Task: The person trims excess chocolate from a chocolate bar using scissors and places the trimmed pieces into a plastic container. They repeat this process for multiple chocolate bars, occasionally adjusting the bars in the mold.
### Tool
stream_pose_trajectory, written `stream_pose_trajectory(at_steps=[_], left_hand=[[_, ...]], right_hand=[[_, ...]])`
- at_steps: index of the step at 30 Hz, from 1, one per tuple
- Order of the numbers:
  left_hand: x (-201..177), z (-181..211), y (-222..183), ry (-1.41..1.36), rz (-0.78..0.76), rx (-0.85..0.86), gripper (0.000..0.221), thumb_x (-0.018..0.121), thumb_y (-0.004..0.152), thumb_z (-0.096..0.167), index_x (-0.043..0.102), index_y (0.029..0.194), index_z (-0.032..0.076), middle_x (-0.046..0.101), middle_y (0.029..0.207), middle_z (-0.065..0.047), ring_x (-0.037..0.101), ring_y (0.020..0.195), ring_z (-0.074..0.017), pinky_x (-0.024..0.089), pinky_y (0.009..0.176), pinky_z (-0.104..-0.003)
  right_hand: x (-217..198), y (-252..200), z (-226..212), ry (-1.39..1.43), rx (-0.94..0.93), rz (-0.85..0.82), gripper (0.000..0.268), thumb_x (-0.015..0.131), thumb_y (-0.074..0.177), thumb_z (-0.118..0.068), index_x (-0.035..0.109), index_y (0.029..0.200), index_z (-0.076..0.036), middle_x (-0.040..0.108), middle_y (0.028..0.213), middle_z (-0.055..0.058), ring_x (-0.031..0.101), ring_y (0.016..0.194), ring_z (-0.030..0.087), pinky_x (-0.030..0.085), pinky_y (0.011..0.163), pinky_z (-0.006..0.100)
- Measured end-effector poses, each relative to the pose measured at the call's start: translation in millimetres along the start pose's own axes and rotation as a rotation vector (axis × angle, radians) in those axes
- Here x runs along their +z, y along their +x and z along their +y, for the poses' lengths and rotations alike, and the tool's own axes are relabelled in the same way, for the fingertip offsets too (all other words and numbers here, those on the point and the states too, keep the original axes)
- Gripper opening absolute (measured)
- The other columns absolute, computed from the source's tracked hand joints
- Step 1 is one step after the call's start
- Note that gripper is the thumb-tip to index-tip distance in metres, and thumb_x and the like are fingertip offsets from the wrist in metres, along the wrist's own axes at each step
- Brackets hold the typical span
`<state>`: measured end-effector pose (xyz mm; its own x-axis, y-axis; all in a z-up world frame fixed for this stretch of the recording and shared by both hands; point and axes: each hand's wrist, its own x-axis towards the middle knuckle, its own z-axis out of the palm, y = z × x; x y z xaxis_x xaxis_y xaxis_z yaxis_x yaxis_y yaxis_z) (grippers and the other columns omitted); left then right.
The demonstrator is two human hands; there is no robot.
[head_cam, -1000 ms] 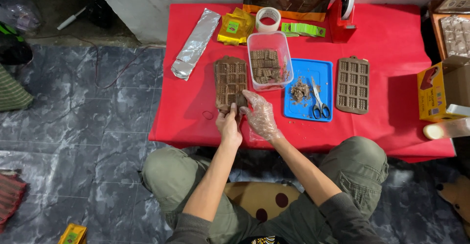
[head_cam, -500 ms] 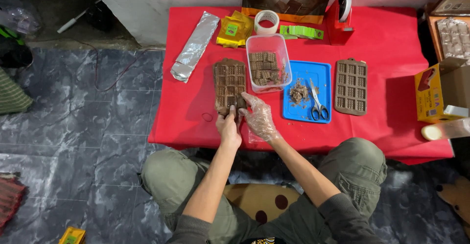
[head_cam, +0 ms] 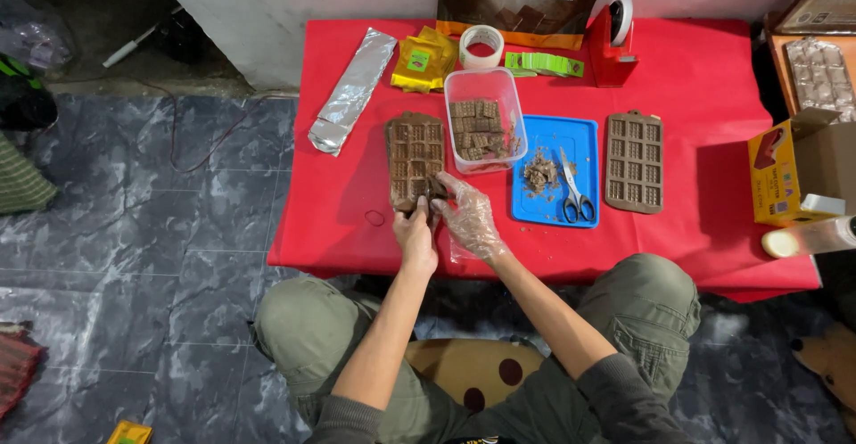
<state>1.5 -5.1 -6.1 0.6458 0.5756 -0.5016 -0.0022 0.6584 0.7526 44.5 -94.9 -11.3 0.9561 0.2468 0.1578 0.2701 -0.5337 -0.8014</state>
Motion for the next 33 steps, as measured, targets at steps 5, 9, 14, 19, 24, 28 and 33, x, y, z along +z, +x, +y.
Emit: stream_pose_trajectory(at_steps=[5, 9, 14, 19, 24, 28, 33], left_hand=[[-7, -8, 8, 0.053, -0.001, 0.034, 0.042, 0.075, 0.097, 0.014, 0.060, 0.135, 0.004, 0.072, 0.114, -0.020, 0.067, 0.108, -0.0280, 0.060, 0.089, -0.045], [1, 0, 0, 0.051, -0.002, 0.042, 0.042, 0.074, 0.098, 0.015, 0.059, 0.134, 0.003, 0.072, 0.111, -0.020, 0.068, 0.107, -0.0287, 0.061, 0.089, -0.046], [4, 5, -6, 0.062, -0.007, 0.023, 0.042, 0.076, 0.097, 0.016, 0.060, 0.134, 0.004, 0.072, 0.110, -0.018, 0.067, 0.106, -0.0263, 0.060, 0.087, -0.043], [1, 8, -9, 0.068, 0.003, 0.036, 0.044, 0.077, 0.096, 0.018, 0.059, 0.134, 0.003, 0.071, 0.111, -0.020, 0.066, 0.107, -0.0271, 0.059, 0.087, -0.043], [6, 13, -14, 0.085, -0.004, 0.022, 0.044, 0.076, 0.097, 0.018, 0.059, 0.135, 0.007, 0.070, 0.116, -0.019, 0.065, 0.111, -0.0264, 0.060, 0.089, -0.043], [-3, 2, 1, 0.087, -0.018, 0.017, 0.043, 0.077, 0.096, 0.019, 0.060, 0.134, 0.009, 0.070, 0.117, -0.017, 0.066, 0.109, -0.0254, 0.062, 0.086, -0.042], [-11, -9, 13, 0.034, 0.018, -0.038, 0.050, 0.080, 0.094, 0.022, 0.055, 0.132, 0.000, 0.064, 0.114, -0.016, 0.063, 0.103, -0.0251, 0.061, 0.087, -0.038]], right_hand=[[-1, 2, -4, 0.018, 0.051, -0.011, 0.050, 0.082, 0.085, -0.029, 0.069, 0.134, -0.025, 0.073, 0.125, 0.003, 0.068, 0.116, 0.024, 0.056, 0.101, 0.036], [-1, 4, -4, 0.103, 0.123, -0.010, 0.045, 0.080, 0.087, -0.027, 0.070, 0.132, -0.027, 0.074, 0.123, 0.003, 0.069, 0.114, 0.024, 0.058, 0.098, 0.035], [-3, 4, -5, 0.044, 0.078, 0.014, 0.039, 0.077, 0.089, -0.028, 0.072, 0.128, -0.025, 0.074, 0.122, 0.004, 0.067, 0.117, 0.024, 0.056, 0.102, 0.037], [10, 2, 6, -0.086, -0.036, 0.084, 0.031, 0.075, 0.092, -0.031, 0.075, 0.122, -0.024, 0.077, 0.115, 0.003, 0.071, 0.111, 0.022, 0.059, 0.098, 0.035], [12, 4, 14, -0.111, -0.105, 0.129, 0.025, 0.070, 0.098, -0.033, 0.076, 0.120, -0.022, 0.077, 0.114, 0.003, 0.070, 0.112, 0.023, 0.058, 0.098, 0.036], [-4, 8, 4, -0.021, 0.041, 0.139, 0.025, 0.073, 0.095, -0.037, 0.076, 0.119, -0.029, 0.076, 0.114, -0.001, 0.069, 0.112, 0.019, 0.057, 0.099, 0.034], [-31, 3, -43, 0.802, 0.401, 0.255, 0.029, 0.075, 0.093, -0.012, 0.073, 0.119, 0.001, 0.076, 0.101, 0.013, 0.073, 0.090, 0.014, 0.062, 0.073, 0.022]])
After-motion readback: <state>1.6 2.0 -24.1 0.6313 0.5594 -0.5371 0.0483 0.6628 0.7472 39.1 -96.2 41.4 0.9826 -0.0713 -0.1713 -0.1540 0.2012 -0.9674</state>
